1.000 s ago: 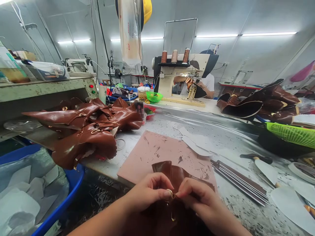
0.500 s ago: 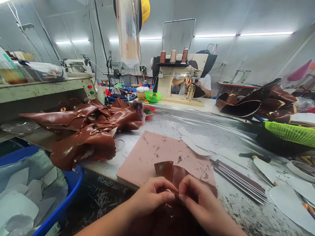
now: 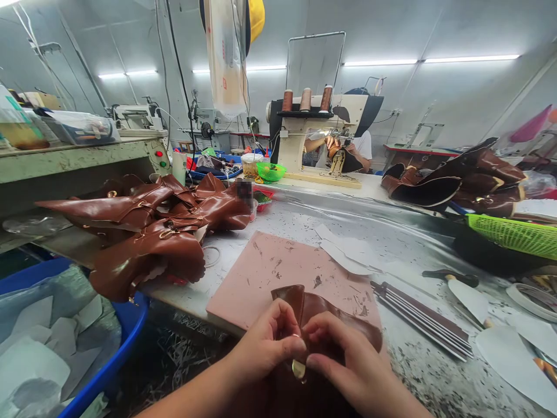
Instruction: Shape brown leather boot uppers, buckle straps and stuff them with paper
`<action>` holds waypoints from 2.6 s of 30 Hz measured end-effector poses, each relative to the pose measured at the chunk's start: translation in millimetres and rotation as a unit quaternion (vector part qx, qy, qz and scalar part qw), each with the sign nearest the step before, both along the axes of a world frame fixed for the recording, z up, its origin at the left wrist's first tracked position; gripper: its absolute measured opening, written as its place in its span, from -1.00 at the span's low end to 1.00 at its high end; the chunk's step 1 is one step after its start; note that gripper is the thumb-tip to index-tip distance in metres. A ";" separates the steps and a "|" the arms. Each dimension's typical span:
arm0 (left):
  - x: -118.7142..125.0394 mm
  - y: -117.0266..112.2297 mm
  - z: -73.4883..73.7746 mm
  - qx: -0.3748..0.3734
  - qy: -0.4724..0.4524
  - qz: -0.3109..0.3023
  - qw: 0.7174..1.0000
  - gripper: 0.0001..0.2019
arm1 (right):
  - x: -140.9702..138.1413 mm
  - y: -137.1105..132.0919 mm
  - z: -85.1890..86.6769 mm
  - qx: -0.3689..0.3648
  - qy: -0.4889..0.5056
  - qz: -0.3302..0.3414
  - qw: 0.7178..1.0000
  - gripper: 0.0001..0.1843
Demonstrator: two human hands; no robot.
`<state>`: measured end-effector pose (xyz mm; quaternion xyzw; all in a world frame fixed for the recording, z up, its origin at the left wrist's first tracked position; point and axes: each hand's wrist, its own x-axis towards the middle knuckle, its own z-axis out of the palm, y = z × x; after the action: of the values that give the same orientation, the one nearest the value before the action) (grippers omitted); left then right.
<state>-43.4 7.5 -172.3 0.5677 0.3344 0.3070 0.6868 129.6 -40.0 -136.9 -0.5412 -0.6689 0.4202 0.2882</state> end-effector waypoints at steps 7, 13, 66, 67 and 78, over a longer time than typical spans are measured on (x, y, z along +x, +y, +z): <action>-14.4 -6.7 -2.0 0.546 0.103 0.006 0.832 -0.83 | 6.7 4.6 -11.0 -0.007 0.063 -0.033 0.997 -0.90; -15.1 -9.0 12.2 0.725 0.156 -0.075 0.667 -0.86 | 9.4 9.2 -11.3 -0.022 0.074 -0.052 0.996 -0.89; 6.3 -8.2 -0.9 0.276 0.153 -0.011 0.949 -0.69 | 8.1 -3.4 -8.5 0.009 0.005 -0.041 0.999 -0.83; 7.5 -10.6 -0.3 0.286 0.170 -0.006 0.943 -0.71 | 6.7 -3.4 -7.7 0.010 0.006 -0.041 0.999 -0.84; -0.4 -2.3 14.8 0.081 0.157 -0.100 0.979 -0.73 | 5.3 -2.1 -0.9 -0.046 -0.017 -0.020 0.999 -0.84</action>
<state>-43.8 5.1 -157.5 0.6934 0.3533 0.1702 0.6045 134.9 -42.0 -137.9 -0.5739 -0.6429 0.4357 0.2597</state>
